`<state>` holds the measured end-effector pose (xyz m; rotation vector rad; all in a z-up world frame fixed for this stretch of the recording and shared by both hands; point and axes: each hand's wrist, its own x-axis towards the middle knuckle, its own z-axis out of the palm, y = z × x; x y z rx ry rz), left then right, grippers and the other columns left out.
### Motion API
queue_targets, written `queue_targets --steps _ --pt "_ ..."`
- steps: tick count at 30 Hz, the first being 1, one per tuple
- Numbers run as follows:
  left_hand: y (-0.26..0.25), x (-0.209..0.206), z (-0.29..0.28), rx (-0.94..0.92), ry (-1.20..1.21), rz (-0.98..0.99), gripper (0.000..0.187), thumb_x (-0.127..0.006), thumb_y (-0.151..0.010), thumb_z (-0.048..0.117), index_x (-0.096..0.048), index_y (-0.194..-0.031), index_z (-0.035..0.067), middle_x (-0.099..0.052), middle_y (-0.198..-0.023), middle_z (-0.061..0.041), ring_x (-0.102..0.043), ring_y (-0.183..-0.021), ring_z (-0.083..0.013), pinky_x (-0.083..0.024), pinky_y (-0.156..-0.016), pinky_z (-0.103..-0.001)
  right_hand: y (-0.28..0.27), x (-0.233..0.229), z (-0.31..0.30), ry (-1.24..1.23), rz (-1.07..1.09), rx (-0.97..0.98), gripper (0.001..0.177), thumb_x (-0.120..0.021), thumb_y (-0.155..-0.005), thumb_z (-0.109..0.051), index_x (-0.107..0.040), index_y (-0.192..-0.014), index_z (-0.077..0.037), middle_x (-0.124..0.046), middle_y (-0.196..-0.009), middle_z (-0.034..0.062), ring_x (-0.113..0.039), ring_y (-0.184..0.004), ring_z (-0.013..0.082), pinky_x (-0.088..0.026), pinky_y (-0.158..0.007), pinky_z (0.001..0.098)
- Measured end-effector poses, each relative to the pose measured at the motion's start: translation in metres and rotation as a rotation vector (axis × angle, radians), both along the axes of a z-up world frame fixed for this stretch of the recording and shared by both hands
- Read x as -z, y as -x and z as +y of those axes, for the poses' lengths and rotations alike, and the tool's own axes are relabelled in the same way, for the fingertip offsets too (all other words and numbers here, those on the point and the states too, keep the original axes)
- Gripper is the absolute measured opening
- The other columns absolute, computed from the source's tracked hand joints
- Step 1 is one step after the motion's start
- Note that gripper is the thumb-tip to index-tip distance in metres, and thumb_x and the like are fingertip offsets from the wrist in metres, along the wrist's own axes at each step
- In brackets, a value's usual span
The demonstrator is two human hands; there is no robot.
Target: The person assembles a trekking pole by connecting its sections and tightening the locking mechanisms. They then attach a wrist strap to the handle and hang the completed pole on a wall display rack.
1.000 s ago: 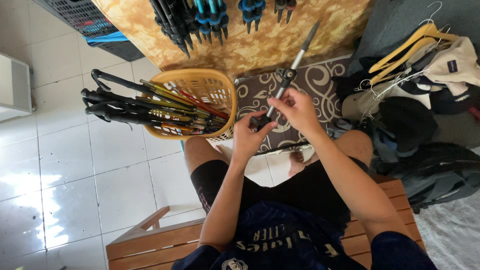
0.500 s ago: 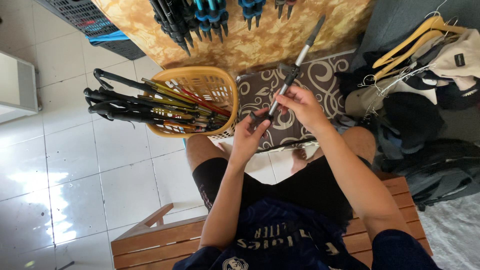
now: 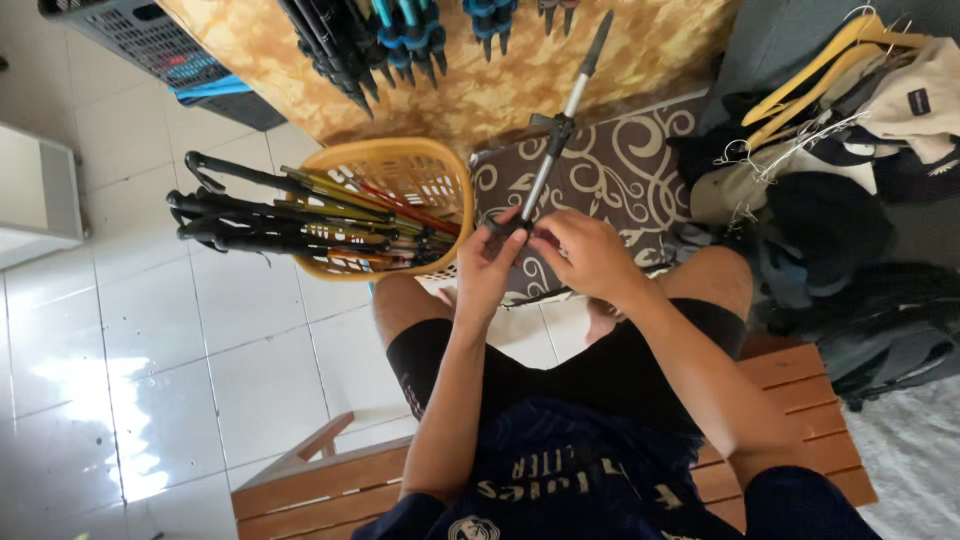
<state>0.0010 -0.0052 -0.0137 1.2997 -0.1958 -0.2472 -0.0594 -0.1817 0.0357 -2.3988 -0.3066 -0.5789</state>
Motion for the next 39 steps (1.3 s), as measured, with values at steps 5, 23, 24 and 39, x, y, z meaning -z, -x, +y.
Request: queue_targets --steps 5,23,24,39 --pt "0.0 0.016 -0.006 -0.005 0.047 -0.02 0.037 -0.083 -0.097 0.001 -0.077 -0.134 0.002 -0.08 -0.093 -0.012 -0.066 -0.062 -0.008 -0.058 -0.054 -0.021 0.002 0.014 -0.001 0.2 -0.122 0.059 0.004 -0.074 -0.102 -0.017 -0.074 -0.101 -0.013 -0.068 -0.079 0.0017 -0.072 -0.079 0.0234 -0.059 -0.063 0.0343" --pt "0.011 0.007 0.0 0.041 0.12 0.083 0.041 -0.085 -0.093 -0.003 -0.077 -0.134 0.001 -0.081 -0.099 -0.017 -0.069 -0.068 -0.0126 -0.054 -0.053 -0.022 -0.027 -0.027 -0.054 -0.767 0.143 0.049 0.031 -0.08 -0.102 -0.018 -0.068 -0.125 -0.002 -0.074 -0.106 0.0116 -0.074 -0.088 0.0194 -0.062 -0.067 0.0284" --pt "0.012 0.006 -0.001 0.046 0.119 0.084 0.042 -0.087 -0.092 -0.002 -0.077 -0.133 0.001 -0.081 -0.093 -0.017 -0.062 -0.057 -0.0088 -0.053 -0.051 -0.021 -0.03 -0.042 -0.061 -0.997 0.163 0.171 0.039 -0.075 -0.109 -0.026 -0.063 -0.137 -0.001 -0.072 -0.115 0.0122 -0.072 -0.098 0.0183 -0.064 -0.072 0.0277" --pt "0.005 0.016 -0.015 -0.011 0.107 0.033 0.045 -0.093 -0.087 0.0 -0.079 -0.13 0.001 -0.083 -0.099 -0.017 -0.064 -0.055 -0.0097 -0.055 -0.051 -0.021 -0.051 0.009 -0.017 -1.094 0.306 0.082 0.022 -0.093 -0.091 -0.013 -0.081 -0.107 -0.004 -0.076 -0.086 0.0023 -0.069 -0.075 0.0051 -0.061 -0.066 0.0191"
